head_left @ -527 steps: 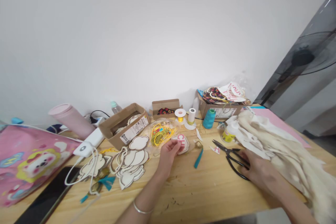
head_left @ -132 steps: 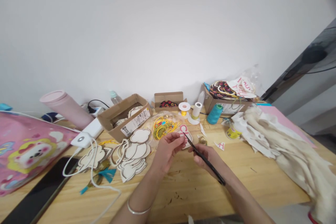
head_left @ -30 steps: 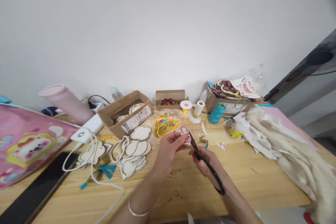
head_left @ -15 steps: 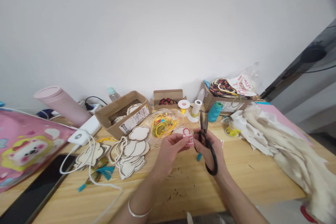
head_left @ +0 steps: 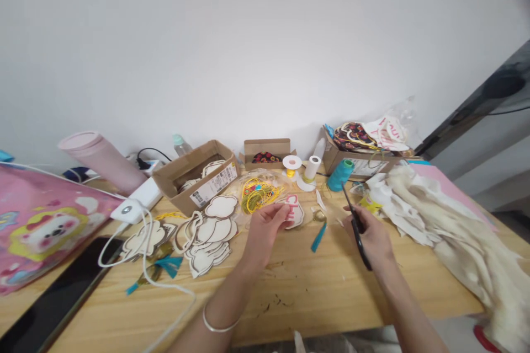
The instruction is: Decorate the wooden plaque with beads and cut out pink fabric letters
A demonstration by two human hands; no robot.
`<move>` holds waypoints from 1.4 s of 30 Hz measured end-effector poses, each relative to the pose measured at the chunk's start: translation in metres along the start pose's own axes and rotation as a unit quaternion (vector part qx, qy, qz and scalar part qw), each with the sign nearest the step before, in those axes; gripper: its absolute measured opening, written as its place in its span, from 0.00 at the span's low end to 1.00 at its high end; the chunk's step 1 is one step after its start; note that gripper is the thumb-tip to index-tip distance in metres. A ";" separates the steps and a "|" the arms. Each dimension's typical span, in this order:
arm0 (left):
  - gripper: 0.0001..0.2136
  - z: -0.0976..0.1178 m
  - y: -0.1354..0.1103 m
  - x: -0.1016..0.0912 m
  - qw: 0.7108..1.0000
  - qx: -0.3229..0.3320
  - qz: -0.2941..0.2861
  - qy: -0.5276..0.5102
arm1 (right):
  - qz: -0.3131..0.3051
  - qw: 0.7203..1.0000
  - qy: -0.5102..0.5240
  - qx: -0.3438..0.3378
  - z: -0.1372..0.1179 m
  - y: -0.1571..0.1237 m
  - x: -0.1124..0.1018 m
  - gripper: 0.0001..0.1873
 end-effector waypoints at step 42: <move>0.13 -0.022 0.011 0.001 0.998 -0.004 -0.044 0.039 | -0.186 0.920 0.344 0.028 -0.042 0.013 0.079 0.19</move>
Point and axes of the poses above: each hand's wrist, its own y-axis towards the middle knuckle, its own x-axis out of the palm, z = x × y, the point moved 5 cm from there along y, towards the middle knuckle, and after that the axes turned 11 degrees about -z, right-handed, at the moved point
